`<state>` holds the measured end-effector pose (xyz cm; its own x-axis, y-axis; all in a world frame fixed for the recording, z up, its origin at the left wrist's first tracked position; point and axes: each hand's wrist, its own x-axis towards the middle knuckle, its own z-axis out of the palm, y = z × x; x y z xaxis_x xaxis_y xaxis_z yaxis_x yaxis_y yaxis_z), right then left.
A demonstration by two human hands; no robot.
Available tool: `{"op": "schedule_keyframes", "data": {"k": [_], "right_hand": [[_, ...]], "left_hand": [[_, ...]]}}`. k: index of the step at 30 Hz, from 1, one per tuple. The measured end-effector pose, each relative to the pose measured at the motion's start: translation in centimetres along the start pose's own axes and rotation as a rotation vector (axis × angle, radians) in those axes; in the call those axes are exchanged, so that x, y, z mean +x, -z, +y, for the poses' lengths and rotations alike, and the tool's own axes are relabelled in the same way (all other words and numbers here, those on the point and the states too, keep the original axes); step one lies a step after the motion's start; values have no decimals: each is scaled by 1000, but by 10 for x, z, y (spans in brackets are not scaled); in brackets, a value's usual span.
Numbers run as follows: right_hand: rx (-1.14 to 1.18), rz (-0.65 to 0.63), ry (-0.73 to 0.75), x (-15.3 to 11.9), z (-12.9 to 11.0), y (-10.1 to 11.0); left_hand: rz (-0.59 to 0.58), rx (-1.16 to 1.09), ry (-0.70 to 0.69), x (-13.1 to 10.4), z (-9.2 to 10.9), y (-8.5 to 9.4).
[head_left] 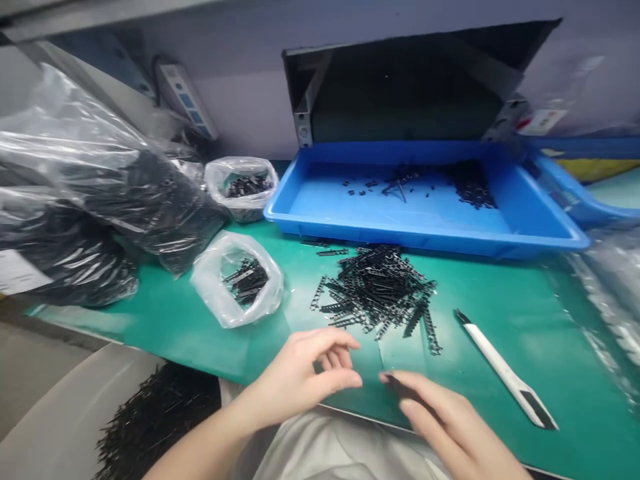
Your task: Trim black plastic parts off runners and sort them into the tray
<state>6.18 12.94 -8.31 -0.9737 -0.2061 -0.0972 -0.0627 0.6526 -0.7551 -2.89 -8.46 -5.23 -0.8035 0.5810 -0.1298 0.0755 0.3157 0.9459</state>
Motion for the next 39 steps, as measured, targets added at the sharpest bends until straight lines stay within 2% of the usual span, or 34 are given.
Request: {"op": "schedule_keyframes", "data": {"k": [2, 5, 8, 13, 17, 19, 22, 24, 26, 28, 29, 31, 33, 34, 36, 39], "right_hand": [[30, -2, -19, 16, -14, -7], [41, -13, -41, 23, -22, -12], [87, 28, -68, 19, -18, -13], [207, 207, -173, 16, -12, -14], [408, 264, -241, 20, -14, -12], [568, 254, -271, 23, -16, -14], [794, 158, -331, 27, -20, -25], [819, 91, -335, 27, -22, -32], [706, 46, -280, 26, -22, -35], [471, 63, -159, 23, -18, -28], [321, 122, -101, 22, -14, -21], [-7, 354, -30, 19, 0, -1], [-309, 610, -70, 17, 19, 22], [-440, 673, -127, 16, 29, 31], [-639, 672, -229, 16, 50, 44], [-694, 599, -302, 17, 72, 47]], "left_hand": [[-48, -166, 98, 2, -6, -19], [-15, -301, 200, 6, -14, -34], [49, -375, 234, 8, -20, -36], [97, -418, 209, 7, -26, -31], [129, -463, 168, 5, -31, -31], [123, -530, 156, 5, -31, -33], [69, -603, 122, 7, -30, -39], [65, -629, 77, 8, -30, -44], [75, -675, 79, 9, -29, -48], [80, -714, 134, 10, -29, -50], [82, -722, 165, 10, -28, -50], [65, -727, 227, 11, -27, -50], [24, -737, 296, 11, -26, -49], [4, -748, 326, 12, -25, -49], [-8, -778, 353, 12, -25, -49], [3, -826, 340, 13, -23, -50]]}}
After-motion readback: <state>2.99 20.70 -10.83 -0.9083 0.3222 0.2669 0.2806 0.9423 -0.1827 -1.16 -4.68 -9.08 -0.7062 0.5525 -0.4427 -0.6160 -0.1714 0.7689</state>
